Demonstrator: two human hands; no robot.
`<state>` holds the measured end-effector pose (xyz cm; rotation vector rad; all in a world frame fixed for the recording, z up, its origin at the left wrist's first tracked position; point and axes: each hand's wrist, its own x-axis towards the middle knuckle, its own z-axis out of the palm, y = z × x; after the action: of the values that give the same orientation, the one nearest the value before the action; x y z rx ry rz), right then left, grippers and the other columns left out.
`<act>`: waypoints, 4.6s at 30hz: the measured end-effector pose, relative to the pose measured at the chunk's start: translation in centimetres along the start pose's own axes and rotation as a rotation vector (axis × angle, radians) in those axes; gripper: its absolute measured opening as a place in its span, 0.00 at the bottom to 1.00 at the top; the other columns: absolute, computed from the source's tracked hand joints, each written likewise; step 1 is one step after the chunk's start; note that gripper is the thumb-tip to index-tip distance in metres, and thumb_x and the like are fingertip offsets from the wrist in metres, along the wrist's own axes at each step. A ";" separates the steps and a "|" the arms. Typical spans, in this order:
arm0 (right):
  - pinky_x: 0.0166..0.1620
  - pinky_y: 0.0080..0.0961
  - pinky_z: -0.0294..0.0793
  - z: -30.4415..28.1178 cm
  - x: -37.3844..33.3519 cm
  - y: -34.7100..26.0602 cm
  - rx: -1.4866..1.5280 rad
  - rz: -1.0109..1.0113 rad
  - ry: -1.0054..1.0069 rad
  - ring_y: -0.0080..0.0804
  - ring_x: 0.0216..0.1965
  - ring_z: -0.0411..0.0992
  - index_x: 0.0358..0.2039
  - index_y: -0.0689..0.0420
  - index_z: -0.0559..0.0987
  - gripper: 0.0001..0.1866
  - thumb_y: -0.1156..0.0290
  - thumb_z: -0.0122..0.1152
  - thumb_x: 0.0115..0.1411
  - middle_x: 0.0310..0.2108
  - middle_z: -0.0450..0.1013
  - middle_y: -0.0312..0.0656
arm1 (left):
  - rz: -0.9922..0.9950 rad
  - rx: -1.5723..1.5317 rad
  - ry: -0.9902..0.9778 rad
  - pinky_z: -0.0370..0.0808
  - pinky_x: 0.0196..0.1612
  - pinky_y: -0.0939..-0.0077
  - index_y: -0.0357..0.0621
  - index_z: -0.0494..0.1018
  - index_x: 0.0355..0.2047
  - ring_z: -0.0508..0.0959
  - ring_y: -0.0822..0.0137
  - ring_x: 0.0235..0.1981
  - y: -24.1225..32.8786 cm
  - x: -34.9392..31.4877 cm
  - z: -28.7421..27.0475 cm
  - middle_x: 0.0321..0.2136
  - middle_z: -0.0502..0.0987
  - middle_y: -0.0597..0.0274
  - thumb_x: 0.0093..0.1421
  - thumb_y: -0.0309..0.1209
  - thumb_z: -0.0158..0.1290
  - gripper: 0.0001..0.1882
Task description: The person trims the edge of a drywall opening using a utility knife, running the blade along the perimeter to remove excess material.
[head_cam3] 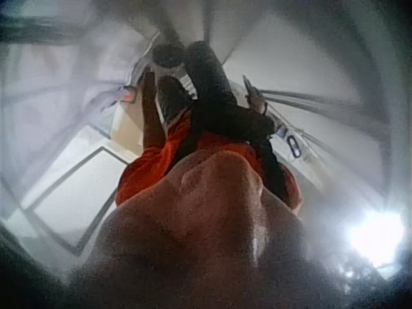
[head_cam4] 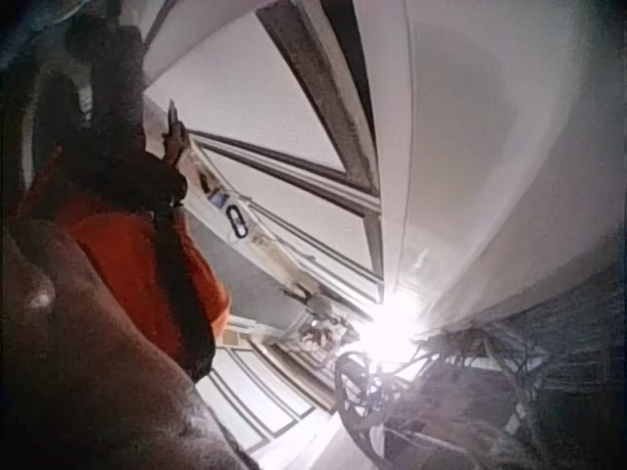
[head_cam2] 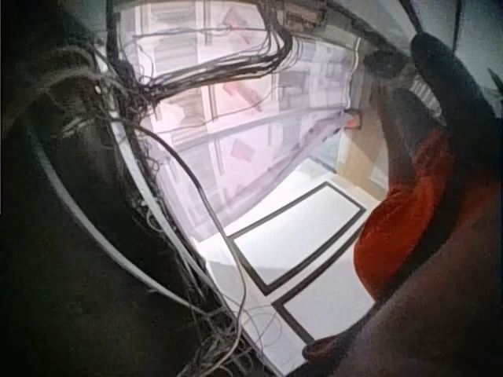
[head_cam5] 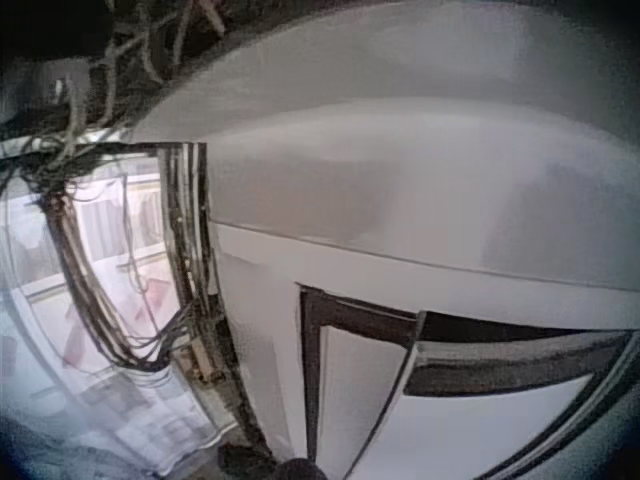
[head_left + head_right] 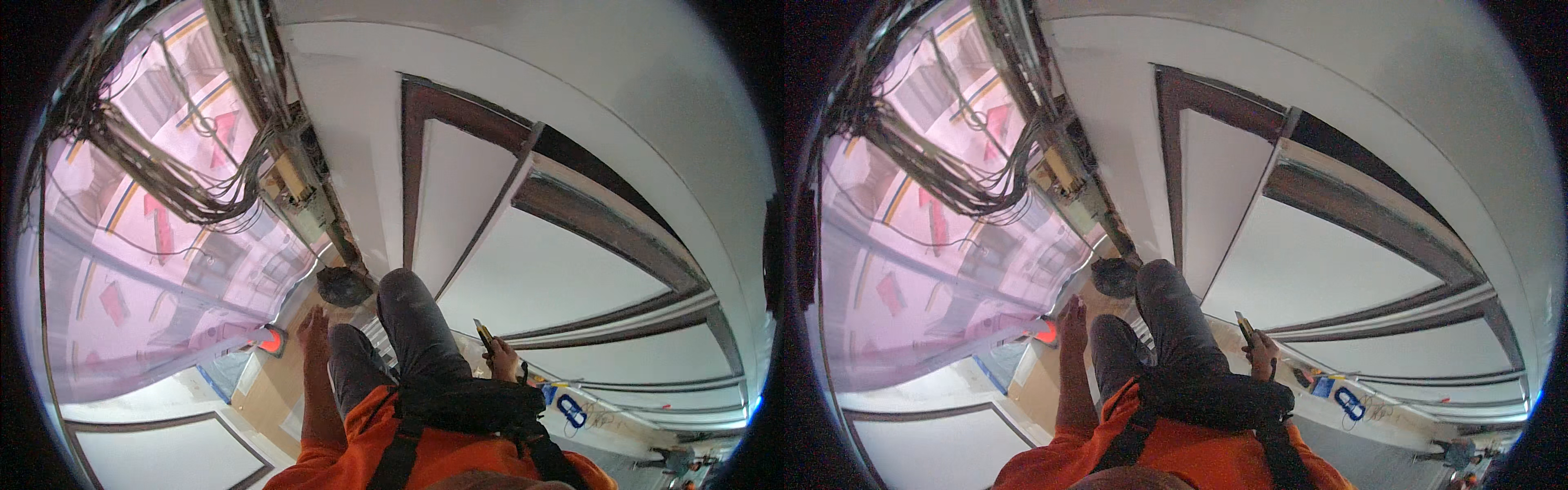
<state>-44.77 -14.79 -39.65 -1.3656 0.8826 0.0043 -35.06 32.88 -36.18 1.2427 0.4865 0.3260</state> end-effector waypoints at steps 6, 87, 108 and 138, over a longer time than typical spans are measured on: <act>0.21 0.19 0.68 -0.1 -0.5 -1.3 0.052 0.037 -0.004 0.29 0.25 0.79 0.58 0.60 0.77 0.21 0.64 0.63 0.68 0.37 0.81 0.43 | -0.046 -0.031 -0.172 0.80 0.52 0.66 0.29 0.74 0.56 0.82 0.59 0.49 5.2 -1.9 9.3 0.50 0.80 0.50 0.68 0.33 0.57 0.22; 0.30 0.21 0.74 0.2 -2.2 -3.8 0.109 0.076 -0.198 0.25 0.29 0.77 0.58 0.62 0.78 0.22 0.61 0.62 0.70 0.37 0.80 0.40 | 0.808 0.701 -0.131 0.71 0.23 0.75 0.34 0.76 0.42 0.71 0.67 0.18 -4.1 -0.7 1.3 0.25 0.77 0.59 0.70 0.54 0.48 0.29; 0.30 0.20 0.73 0.4 -1.4 -2.9 0.045 0.112 -0.197 0.24 0.30 0.76 0.56 0.63 0.79 0.22 0.60 0.60 0.70 0.39 0.79 0.40 | 0.286 0.970 -0.397 0.80 0.45 0.66 0.31 0.77 0.50 0.80 0.52 0.38 -6.5 0.6 -0.2 0.39 0.80 0.43 0.74 0.45 0.39 0.28; 0.47 0.28 0.79 13.3 -7.2 -15.1 0.055 -0.226 -0.972 0.27 0.44 0.76 0.60 0.63 0.72 0.22 0.65 0.61 0.70 0.48 0.76 0.41 | 0.197 0.533 -0.694 0.80 0.48 0.67 0.40 0.74 0.57 0.82 0.58 0.46 3.9 -9.1 12.0 0.45 0.82 0.55 0.71 0.28 0.49 0.16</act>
<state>-35.27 -3.99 -23.86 -1.1974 -0.0864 0.4308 -36.50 19.71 -27.92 1.8195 -0.1682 -0.0947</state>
